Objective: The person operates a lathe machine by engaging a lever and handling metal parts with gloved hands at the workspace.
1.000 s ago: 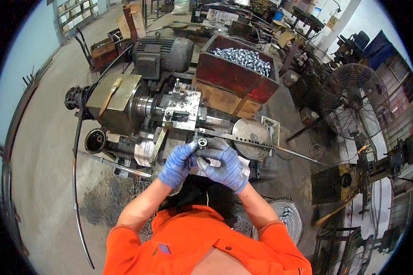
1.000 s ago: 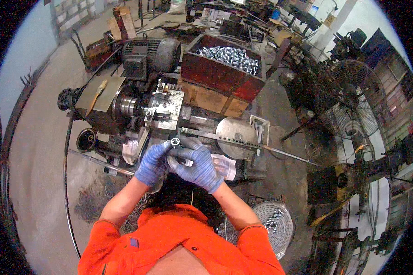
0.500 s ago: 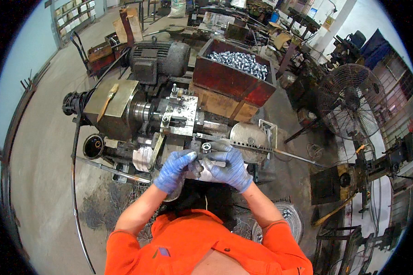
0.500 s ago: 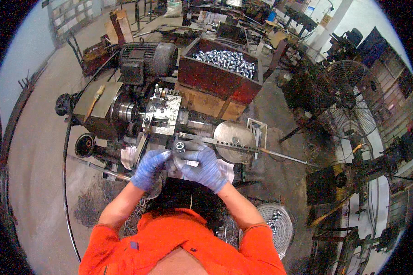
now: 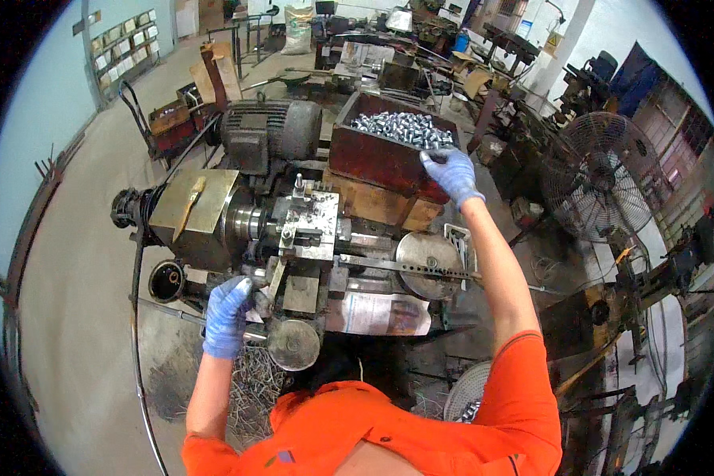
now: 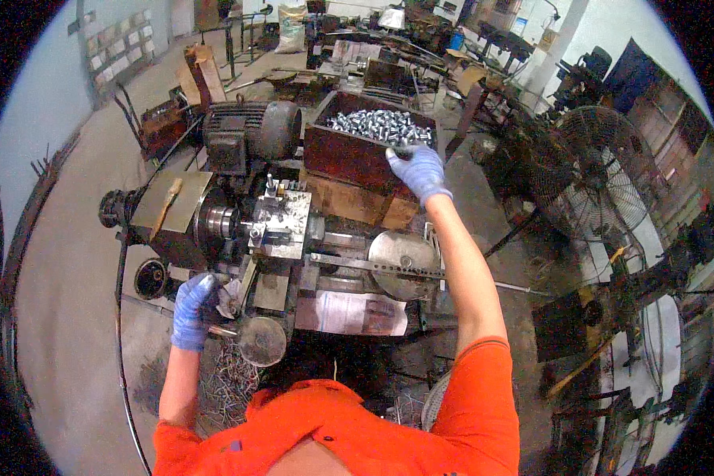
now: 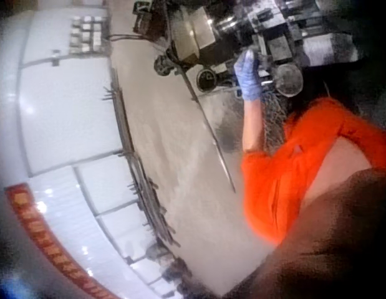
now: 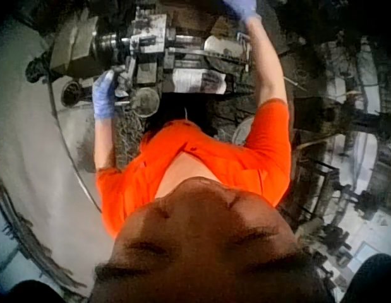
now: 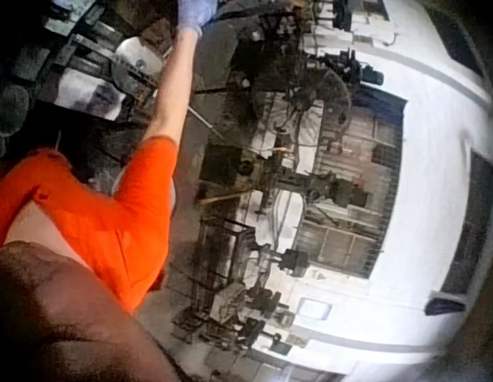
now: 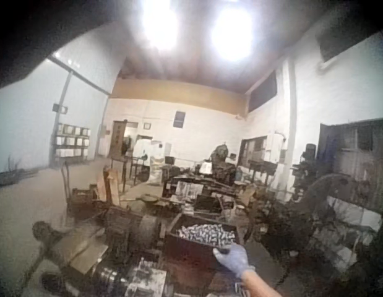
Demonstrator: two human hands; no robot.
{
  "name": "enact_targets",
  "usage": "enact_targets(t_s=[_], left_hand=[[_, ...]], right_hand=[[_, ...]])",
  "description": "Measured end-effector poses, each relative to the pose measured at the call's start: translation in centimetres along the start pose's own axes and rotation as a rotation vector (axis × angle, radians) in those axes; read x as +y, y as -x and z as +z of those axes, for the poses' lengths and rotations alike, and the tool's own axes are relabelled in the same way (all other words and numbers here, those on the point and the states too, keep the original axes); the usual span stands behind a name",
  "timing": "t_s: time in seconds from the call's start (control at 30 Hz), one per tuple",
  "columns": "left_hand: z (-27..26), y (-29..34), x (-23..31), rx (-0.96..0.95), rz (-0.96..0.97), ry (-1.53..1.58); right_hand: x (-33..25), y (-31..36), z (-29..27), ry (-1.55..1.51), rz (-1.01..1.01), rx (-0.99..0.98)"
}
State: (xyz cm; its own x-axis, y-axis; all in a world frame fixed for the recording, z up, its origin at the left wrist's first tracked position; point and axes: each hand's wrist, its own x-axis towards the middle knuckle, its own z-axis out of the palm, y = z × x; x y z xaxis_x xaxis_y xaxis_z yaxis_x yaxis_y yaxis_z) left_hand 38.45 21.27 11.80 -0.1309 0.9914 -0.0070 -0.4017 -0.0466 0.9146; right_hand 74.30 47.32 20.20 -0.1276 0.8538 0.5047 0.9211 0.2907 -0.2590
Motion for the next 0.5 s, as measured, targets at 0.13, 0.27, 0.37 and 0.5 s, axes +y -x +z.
enact_targets(t_s=[0.13, 0.27, 0.37, 0.5], left_hand=[[-2.1, -0.3, -0.5, -0.009, 0.019, 0.005], [-3.1, 1.5, 0.0, 0.115, 0.005, -0.038], [-2.5, 1.1, 1.4, 0.071, -0.046, -0.202], [-0.3, 2.1, 1.2, 0.033, -0.033, -0.137]], right_hand=[[-4.2, -0.1, -0.8, 0.351, -0.233, -0.108], [-18.8, 5.7, -4.4, 0.239, -0.653, -0.362], [-26.8, 11.6, -11.4, -0.090, -1.079, -0.444], [-29.3, 15.4, -15.5, -0.214, -1.294, -0.388]])
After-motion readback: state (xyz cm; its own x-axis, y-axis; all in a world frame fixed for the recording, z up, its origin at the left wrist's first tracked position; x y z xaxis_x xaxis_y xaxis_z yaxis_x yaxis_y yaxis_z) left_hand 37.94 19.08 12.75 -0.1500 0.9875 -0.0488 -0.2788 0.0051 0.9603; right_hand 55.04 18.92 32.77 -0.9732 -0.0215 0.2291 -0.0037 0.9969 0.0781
